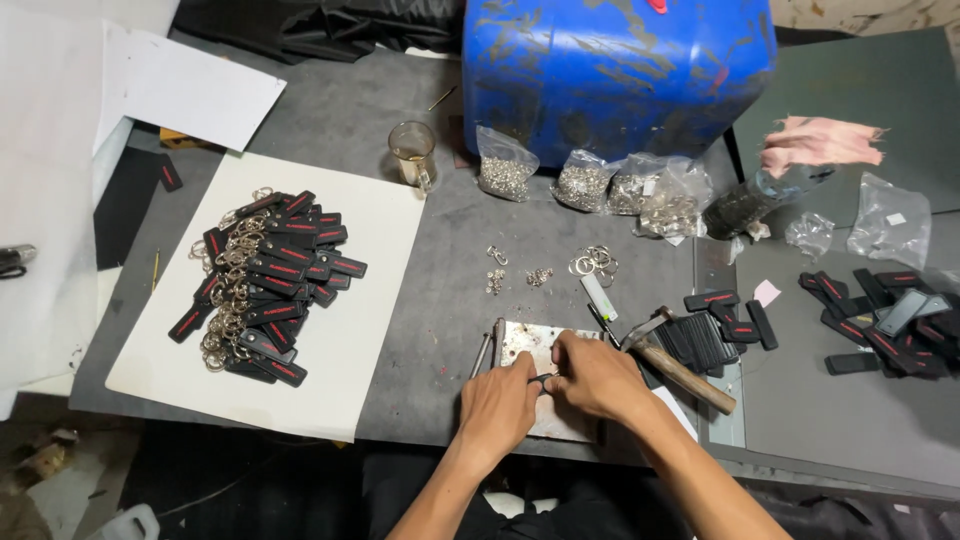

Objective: Assembling leather keychains by attaching metal rings and securing them with a hammer and punch tool

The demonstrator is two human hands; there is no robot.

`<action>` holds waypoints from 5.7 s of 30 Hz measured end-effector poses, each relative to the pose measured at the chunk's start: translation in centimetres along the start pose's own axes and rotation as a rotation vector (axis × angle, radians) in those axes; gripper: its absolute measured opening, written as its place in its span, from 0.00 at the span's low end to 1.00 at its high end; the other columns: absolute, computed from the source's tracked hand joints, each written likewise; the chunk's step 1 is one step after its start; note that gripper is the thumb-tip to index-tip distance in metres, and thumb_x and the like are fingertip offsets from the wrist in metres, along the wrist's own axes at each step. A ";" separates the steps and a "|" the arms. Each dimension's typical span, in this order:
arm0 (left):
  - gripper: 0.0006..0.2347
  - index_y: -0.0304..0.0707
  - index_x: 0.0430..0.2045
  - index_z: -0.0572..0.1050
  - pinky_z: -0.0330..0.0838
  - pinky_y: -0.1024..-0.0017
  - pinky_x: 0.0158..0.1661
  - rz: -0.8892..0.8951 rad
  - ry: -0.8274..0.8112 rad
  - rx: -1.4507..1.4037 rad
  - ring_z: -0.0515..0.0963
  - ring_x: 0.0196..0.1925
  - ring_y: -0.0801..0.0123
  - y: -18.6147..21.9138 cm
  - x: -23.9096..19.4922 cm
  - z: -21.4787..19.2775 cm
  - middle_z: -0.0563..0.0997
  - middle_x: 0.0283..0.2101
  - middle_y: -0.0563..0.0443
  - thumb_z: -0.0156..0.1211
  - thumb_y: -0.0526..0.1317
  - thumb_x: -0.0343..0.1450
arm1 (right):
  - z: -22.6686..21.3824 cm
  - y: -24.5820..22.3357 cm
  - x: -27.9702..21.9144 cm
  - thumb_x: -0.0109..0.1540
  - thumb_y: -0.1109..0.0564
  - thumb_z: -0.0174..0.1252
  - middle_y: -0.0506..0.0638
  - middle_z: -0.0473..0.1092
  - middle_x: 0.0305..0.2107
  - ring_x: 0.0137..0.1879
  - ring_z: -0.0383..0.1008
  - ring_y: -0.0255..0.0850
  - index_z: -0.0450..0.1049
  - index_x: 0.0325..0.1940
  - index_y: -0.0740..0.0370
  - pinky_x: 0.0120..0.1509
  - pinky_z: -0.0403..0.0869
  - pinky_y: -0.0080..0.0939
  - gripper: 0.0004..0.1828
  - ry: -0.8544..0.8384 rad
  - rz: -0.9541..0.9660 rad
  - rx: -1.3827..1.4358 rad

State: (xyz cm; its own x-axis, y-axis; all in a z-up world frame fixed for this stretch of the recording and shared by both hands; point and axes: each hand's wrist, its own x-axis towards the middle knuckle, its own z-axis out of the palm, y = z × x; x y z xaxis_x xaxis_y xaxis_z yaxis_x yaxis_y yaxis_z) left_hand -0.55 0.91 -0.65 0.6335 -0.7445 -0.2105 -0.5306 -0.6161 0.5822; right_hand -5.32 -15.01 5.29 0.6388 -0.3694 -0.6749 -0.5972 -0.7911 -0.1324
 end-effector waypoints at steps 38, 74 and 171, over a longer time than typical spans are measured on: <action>0.14 0.46 0.50 0.78 0.70 0.65 0.50 -0.087 0.558 -0.019 0.77 0.48 0.66 -2.5 -1.1 0.2 0.81 0.48 0.53 0.56 0.48 0.74 | 9.4 5.0 -0.5 0.62 0.44 0.62 0.48 0.69 0.44 0.51 0.66 0.46 0.79 0.52 0.46 0.55 0.63 0.49 0.16 0.854 -0.575 0.322; 0.09 0.33 0.37 0.76 0.75 0.67 0.35 0.627 0.470 -0.344 0.82 0.31 0.61 -0.6 0.9 0.5 0.81 0.30 0.48 0.52 0.22 0.69 | 9.7 3.4 0.1 0.63 0.45 0.59 0.44 0.65 0.39 0.45 0.62 0.46 0.77 0.51 0.43 0.47 0.58 0.47 0.13 0.968 -0.483 0.351; 0.13 0.39 0.47 0.79 0.67 0.57 0.44 0.278 0.658 0.230 0.76 0.48 0.55 -1.8 0.1 -0.7 0.80 0.47 0.47 0.63 0.44 0.72 | 9.8 10.7 -4.7 0.59 0.50 0.62 0.60 0.64 0.59 0.63 0.60 0.59 0.75 0.58 0.60 0.65 0.59 0.59 0.25 1.380 0.120 0.080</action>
State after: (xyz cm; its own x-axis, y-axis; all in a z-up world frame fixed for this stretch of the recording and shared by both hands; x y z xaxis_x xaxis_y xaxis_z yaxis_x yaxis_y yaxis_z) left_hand 0.83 2.14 -1.14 0.6267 -0.6174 0.4755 -0.7787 -0.5200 0.3511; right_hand -19.52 -16.94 -0.05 0.5116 -0.6474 0.5650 -0.6781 -0.7080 -0.1973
